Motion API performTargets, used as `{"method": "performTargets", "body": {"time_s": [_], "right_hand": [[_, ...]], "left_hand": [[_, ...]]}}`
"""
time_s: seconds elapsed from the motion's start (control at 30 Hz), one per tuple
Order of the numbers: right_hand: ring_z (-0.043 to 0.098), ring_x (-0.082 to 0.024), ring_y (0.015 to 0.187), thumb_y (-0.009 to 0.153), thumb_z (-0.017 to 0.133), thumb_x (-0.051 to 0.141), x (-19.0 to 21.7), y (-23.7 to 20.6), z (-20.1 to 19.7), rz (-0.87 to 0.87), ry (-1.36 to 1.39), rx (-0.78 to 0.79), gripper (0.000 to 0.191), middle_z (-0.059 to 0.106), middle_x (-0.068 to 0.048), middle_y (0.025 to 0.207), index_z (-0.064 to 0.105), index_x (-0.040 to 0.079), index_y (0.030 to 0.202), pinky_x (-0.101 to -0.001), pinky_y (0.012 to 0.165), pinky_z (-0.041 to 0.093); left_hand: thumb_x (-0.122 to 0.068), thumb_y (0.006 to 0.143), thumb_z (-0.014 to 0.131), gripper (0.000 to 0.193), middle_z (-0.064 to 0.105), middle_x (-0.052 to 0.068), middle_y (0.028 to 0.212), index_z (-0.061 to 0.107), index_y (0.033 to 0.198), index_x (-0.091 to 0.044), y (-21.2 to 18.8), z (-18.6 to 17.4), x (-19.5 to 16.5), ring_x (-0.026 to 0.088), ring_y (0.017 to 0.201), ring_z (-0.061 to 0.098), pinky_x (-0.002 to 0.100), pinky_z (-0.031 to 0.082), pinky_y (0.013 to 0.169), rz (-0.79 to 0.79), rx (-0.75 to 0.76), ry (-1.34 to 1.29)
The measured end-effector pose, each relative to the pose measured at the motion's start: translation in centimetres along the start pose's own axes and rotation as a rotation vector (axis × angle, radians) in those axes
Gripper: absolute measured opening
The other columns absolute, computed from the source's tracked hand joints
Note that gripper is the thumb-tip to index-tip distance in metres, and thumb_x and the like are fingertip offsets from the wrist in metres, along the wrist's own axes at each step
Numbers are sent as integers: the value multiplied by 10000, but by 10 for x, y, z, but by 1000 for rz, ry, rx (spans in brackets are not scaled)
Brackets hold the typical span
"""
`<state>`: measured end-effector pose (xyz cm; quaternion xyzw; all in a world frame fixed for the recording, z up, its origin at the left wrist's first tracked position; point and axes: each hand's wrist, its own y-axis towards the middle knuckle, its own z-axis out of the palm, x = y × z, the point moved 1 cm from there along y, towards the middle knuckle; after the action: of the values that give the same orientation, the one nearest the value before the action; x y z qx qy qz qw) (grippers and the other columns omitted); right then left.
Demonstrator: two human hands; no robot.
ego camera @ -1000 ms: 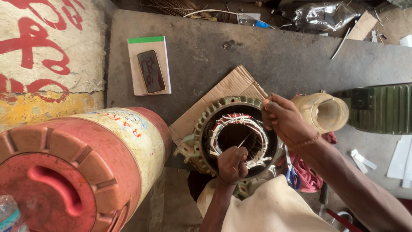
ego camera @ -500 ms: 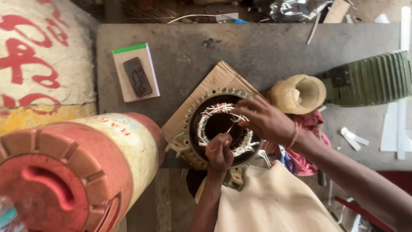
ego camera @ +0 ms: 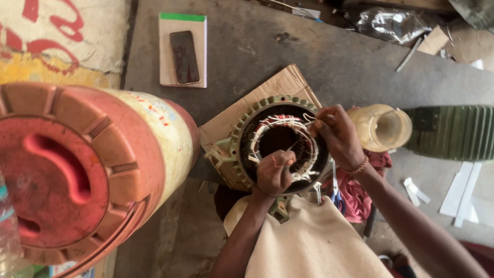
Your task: The person works on a motor stator, using a wooden stick to push and arrange copper windings inside the slots. They then use a hammer to tap the windings into place and trim excess wire with scissors.
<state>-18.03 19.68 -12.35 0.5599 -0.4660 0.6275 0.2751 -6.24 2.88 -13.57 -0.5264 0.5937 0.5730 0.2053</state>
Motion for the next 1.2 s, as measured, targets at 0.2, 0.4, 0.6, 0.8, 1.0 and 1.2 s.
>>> {"method": "performTargets", "body": {"time_s": [0.2, 0.4, 0.6, 0.8, 1.0, 1.2], "right_hand": [[696, -116, 955, 1024, 615, 149, 4, 11, -13, 12, 63, 117, 369, 736, -48, 990, 622, -26, 1349, -269, 902, 591], [686, -123, 985, 1010, 621, 180, 8, 11, -22, 130, 109, 36, 388, 735, -47, 988, 621, -20, 1342, -284, 939, 557], [680, -193, 1018, 1110, 569, 148, -3, 14, -22, 36, 228, 37, 198, 702, -72, 962, 658, -27, 1136, -362, 1006, 541], [689, -222, 1060, 1043, 484, 177, -1, 23, 1, -35, 738, 5, 145, 676, -53, 931, 575, 64, 1051, -410, 1099, 508], [416, -101, 629, 1101, 468, 125, -2, 28, 11, 177, 834, -161, 176, 421, 54, 683, 584, 18, 1024, -304, 700, 414], [304, -101, 536, 1061, 463, 161, 9, 46, 6, 496, 782, -250, 223, 336, 69, 578, 574, 49, 904, -273, 593, 329]], "left_hand": [[-97, 1130, 470, 111, 630, 82, 838, 534, 1056, -45, 0, -1, 3, 225, 671, 641, 343, 519, 580, -34, -6, -46], [-113, 1125, 462, 140, 610, 82, 786, 549, 1045, -37, 1, -1, 4, 218, 649, 630, 340, 501, 564, -48, 21, -66], [-179, 1147, 425, 282, 574, 89, 750, 533, 935, -26, 9, -4, -1, 217, 593, 548, 350, 450, 555, -130, 73, -158], [-234, 1125, 441, 432, 454, 101, 672, 474, 746, -30, 12, -5, -2, 258, 569, 491, 388, 373, 536, -181, -5, -200], [-227, 1113, 466, 471, 456, 81, 588, 462, 680, -44, 11, -2, -2, 250, 501, 496, 397, 363, 474, -85, -9, -191], [-172, 1104, 471, 453, 450, 79, 593, 452, 667, -53, 7, -2, 1, 245, 503, 490, 394, 356, 471, -41, -32, -145]]}}
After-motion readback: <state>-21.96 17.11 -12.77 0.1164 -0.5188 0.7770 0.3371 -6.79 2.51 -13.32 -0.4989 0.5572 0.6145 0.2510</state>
